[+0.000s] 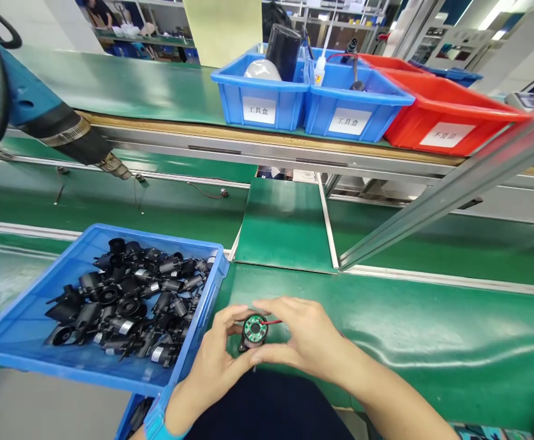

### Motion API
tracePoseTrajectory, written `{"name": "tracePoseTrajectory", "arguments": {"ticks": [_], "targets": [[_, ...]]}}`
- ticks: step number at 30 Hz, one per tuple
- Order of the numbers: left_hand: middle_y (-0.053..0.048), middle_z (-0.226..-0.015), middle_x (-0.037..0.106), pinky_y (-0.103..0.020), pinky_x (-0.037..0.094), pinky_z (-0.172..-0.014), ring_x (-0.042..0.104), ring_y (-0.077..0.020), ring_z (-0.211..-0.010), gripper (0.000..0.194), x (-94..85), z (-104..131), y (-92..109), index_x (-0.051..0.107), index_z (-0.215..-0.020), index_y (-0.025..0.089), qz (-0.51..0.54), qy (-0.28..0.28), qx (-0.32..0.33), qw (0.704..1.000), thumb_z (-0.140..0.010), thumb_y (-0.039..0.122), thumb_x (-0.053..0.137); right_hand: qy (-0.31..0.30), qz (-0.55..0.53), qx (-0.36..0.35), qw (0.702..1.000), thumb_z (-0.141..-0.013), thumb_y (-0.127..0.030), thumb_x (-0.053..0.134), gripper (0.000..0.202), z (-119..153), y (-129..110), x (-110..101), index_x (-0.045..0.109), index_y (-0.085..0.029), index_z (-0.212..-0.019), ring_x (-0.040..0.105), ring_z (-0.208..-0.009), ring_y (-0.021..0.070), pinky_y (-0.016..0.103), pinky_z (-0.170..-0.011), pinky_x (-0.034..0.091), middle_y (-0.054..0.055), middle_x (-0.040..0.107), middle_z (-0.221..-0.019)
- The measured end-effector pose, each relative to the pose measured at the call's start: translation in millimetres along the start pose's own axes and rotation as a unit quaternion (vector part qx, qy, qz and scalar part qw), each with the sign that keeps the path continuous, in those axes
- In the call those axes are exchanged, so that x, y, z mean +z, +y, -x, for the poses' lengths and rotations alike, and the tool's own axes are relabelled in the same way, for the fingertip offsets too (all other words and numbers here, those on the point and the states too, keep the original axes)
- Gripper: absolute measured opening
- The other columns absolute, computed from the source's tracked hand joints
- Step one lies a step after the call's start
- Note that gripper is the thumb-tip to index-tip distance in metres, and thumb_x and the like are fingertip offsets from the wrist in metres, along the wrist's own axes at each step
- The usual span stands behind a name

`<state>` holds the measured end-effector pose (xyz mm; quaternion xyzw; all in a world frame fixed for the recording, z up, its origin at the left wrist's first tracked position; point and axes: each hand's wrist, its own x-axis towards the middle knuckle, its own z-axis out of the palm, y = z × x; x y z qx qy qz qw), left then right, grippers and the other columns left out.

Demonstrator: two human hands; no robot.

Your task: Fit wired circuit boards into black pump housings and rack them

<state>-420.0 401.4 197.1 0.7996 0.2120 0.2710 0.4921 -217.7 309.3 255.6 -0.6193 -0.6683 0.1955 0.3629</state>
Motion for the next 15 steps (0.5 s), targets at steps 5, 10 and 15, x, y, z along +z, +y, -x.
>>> {"name": "tracePoseTrajectory", "arguments": {"ticks": [5, 10, 15], "targets": [[-0.009, -0.129, 0.055, -0.028, 0.054, -0.095, 0.060, -0.0171, -0.117, 0.040, 1.7, -4, 5, 0.044, -0.127, 0.024, -0.068, -0.030, 0.141, 0.987, -0.092, 0.013, 0.062, -0.015, 0.058, -0.014, 0.998, -0.091, -0.057, 0.061, 0.043, 17, -1, 3, 0.056, -0.033, -0.127, 0.065, -0.101, 0.0100, 0.024, -0.085, 0.047, -0.006, 0.066, -0.120], [-0.009, -0.127, 0.048, -0.026, 0.055, -0.087, 0.059, -0.0156, -0.107, 0.021, 25.5, 3, -20, 0.060, -0.110, 0.023, -0.156, -0.118, 0.131, 0.972, -0.092, 0.012, 0.059, -0.018, 0.189, -0.015, 0.982, -0.092, -0.045, 0.064, 0.031, 42, 13, 30, 0.062, -0.028, -0.118, 0.061, -0.091, 0.0176, 0.032, -0.072, 0.047, -0.003, 0.068, -0.114], [-0.011, -0.128, 0.046, -0.034, 0.053, -0.099, 0.055, -0.0218, -0.119, 0.015, 68.6, 32, -95, 0.057, -0.091, 0.016, -0.146, -0.137, 0.121, 0.972, -0.086, 0.002, 0.053, -0.027, 0.266, 0.047, 0.962, -0.090, -0.039, 0.066, 0.038, 75, 52, 94, 0.060, -0.024, -0.125, 0.060, -0.092, 0.0215, 0.034, -0.068, 0.048, 0.002, 0.067, -0.120]]}}
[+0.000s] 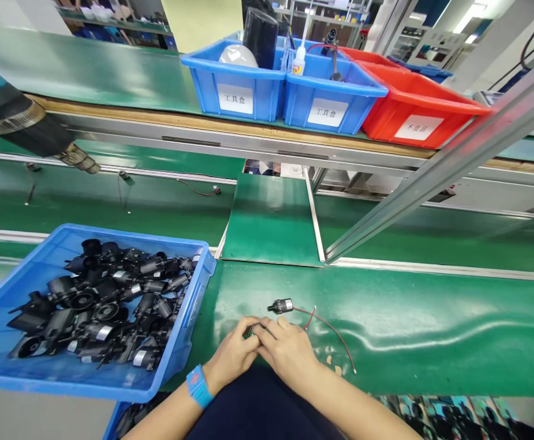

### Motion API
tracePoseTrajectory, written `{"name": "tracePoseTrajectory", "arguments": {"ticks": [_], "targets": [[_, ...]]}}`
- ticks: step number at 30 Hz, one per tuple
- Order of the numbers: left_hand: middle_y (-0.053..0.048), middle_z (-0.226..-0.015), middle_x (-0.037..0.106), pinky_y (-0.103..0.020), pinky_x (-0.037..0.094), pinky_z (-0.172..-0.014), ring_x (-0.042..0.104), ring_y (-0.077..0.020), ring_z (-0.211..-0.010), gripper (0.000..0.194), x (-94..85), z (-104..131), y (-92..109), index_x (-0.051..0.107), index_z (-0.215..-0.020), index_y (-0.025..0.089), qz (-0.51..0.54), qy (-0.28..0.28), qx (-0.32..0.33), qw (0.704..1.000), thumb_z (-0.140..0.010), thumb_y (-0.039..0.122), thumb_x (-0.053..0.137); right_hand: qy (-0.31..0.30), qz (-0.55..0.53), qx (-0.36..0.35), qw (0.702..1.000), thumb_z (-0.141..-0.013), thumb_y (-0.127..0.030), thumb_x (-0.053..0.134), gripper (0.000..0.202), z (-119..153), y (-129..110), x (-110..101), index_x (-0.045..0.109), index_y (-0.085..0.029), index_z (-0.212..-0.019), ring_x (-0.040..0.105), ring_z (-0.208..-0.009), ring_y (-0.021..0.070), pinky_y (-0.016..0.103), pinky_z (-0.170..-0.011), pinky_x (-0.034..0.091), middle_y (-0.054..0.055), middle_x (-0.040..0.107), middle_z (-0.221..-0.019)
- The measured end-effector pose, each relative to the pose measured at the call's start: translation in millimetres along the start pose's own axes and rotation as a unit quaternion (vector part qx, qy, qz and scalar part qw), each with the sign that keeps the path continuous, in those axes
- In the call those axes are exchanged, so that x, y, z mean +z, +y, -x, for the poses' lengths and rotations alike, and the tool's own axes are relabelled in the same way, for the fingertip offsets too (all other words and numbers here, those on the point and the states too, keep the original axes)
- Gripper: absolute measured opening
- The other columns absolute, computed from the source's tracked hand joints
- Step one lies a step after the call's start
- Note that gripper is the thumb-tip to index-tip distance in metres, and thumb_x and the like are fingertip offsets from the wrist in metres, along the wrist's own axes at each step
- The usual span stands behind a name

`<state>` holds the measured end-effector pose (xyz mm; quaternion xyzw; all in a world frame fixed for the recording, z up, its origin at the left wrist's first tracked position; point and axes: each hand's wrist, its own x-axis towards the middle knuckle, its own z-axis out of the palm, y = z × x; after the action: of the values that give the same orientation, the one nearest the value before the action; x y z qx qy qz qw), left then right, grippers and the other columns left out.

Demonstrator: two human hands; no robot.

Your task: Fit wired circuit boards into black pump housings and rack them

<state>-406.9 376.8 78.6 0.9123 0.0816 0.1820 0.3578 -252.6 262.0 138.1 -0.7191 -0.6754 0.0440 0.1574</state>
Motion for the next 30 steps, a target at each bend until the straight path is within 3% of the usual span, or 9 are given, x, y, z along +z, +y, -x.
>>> {"name": "tracePoseTrajectory", "arguments": {"ticks": [5, 9, 12, 15, 18, 20, 22, 24, 30], "targets": [[-0.010, -0.121, 0.051, -0.032, 0.055, -0.096, 0.060, -0.0173, -0.108, 0.017, 43.3, 18, -43, 0.059, -0.102, 0.017, 0.057, -0.067, -0.081, 0.993, -0.092, 0.009, 0.049, -0.118, -0.052, 0.113, 0.985, -0.091, -0.037, 0.065, 0.034, 13, 6, 76, 0.064, -0.026, -0.123, 0.063, -0.100, 0.0227, 0.035, -0.077, 0.054, 0.001, 0.068, -0.118], [-0.009, -0.129, 0.052, -0.036, 0.048, -0.107, 0.055, -0.0181, -0.122, 0.021, 31.0, 3, -36, 0.059, -0.114, 0.022, 0.089, -0.106, -0.114, 0.984, -0.097, 0.015, 0.047, -0.098, -0.151, 0.171, 0.969, -0.089, -0.035, 0.066, 0.042, 5, 13, 66, 0.060, -0.025, -0.129, 0.063, -0.108, 0.0241, 0.040, -0.091, 0.054, 0.003, 0.068, -0.121], [-0.011, -0.142, 0.047, -0.040, 0.044, -0.113, 0.049, -0.0205, -0.134, 0.037, 1.7, -15, -12, 0.050, -0.133, 0.025, 0.072, -0.068, -0.110, 0.989, -0.097, 0.028, 0.057, -0.069, -0.252, 0.184, 0.947, -0.092, -0.037, 0.060, 0.055, -7, 38, 38, 0.050, -0.025, -0.145, 0.061, -0.117, 0.0235, 0.042, -0.101, 0.049, 0.008, 0.063, -0.132], [-0.013, -0.145, 0.047, -0.044, 0.043, -0.113, 0.046, -0.0238, -0.136, 0.059, -42.8, -29, 3, 0.041, -0.143, 0.024, 0.003, 0.059, -0.098, 0.993, -0.091, 0.034, 0.067, -0.041, -0.356, 0.242, 0.901, -0.094, -0.053, 0.054, 0.050, -18, 92, 35, 0.062, -0.025, -0.134, 0.062, -0.118, 0.0225, 0.042, -0.107, 0.045, 0.007, 0.064, -0.132], [-0.010, -0.125, 0.060, -0.037, 0.050, -0.101, 0.059, -0.0203, -0.115, 0.039, -102.4, -28, -18, 0.052, -0.130, 0.020, -0.100, 0.258, -0.168, 0.946, -0.094, 0.031, 0.061, 0.003, -0.451, 0.350, 0.821, -0.081, -0.067, 0.059, 0.072, -22, 152, 63, 0.064, -0.015, -0.131, 0.062, -0.119, 0.0273, 0.044, -0.111, 0.041, 0.014, 0.067, -0.127], [-0.012, -0.120, 0.061, -0.033, 0.052, -0.095, 0.062, -0.0196, -0.106, 0.035, -143.8, -18, -52, 0.054, -0.127, 0.015, -0.181, 0.318, -0.271, 0.890, -0.098, 0.036, 0.052, -0.004, -0.487, 0.417, 0.767, -0.071, -0.072, 0.064, 0.085, -19, 180, 86, 0.064, -0.011, -0.130, 0.059, -0.123, 0.0293, 0.043, -0.113, 0.038, 0.016, 0.066, -0.128], [-0.014, -0.123, 0.059, -0.032, 0.049, -0.099, 0.062, -0.0193, -0.105, 0.040, -178.3, -4, -93, 0.053, -0.130, 0.013, -0.287, 0.237, -0.399, 0.838, -0.101, 0.037, 0.042, -0.026, -0.499, 0.452, 0.739, -0.063, -0.075, 0.066, 0.090, -12, 195, 102, 0.066, -0.009, -0.124, 0.059, -0.123, 0.0310, 0.043, -0.114, 0.037, 0.017, 0.067, -0.125], [-0.015, -0.114, 0.064, -0.037, 0.049, -0.100, 0.063, -0.0242, -0.104, 0.042, -201.2, 7, -132, 0.055, -0.132, 0.012, -0.309, 0.181, -0.464, 0.810, -0.098, 0.034, 0.045, -0.048, -0.501, 0.453, 0.736, -0.061, -0.077, 0.066, 0.088, -4, 200, 111, 0.069, -0.008, -0.117, 0.061, -0.120, 0.0315, 0.042, -0.113, 0.038, 0.017, 0.070, -0.119], [-0.017, -0.099, 0.071, -0.043, 0.051, -0.088, 0.068, -0.0322, -0.097, 0.062, -216.7, 0, -199, 0.041, -0.150, 0.018, -0.322, -0.002, -0.543, 0.775, -0.091, 0.032, 0.051, -0.152, -0.426, 0.360, 0.816, -0.077, -0.074, 0.057, 0.075, 11, 205, 115, 0.069, -0.013, -0.118, 0.066, -0.102, 0.0287, 0.042, -0.100, 0.046, 0.011, 0.073, -0.104]]}}
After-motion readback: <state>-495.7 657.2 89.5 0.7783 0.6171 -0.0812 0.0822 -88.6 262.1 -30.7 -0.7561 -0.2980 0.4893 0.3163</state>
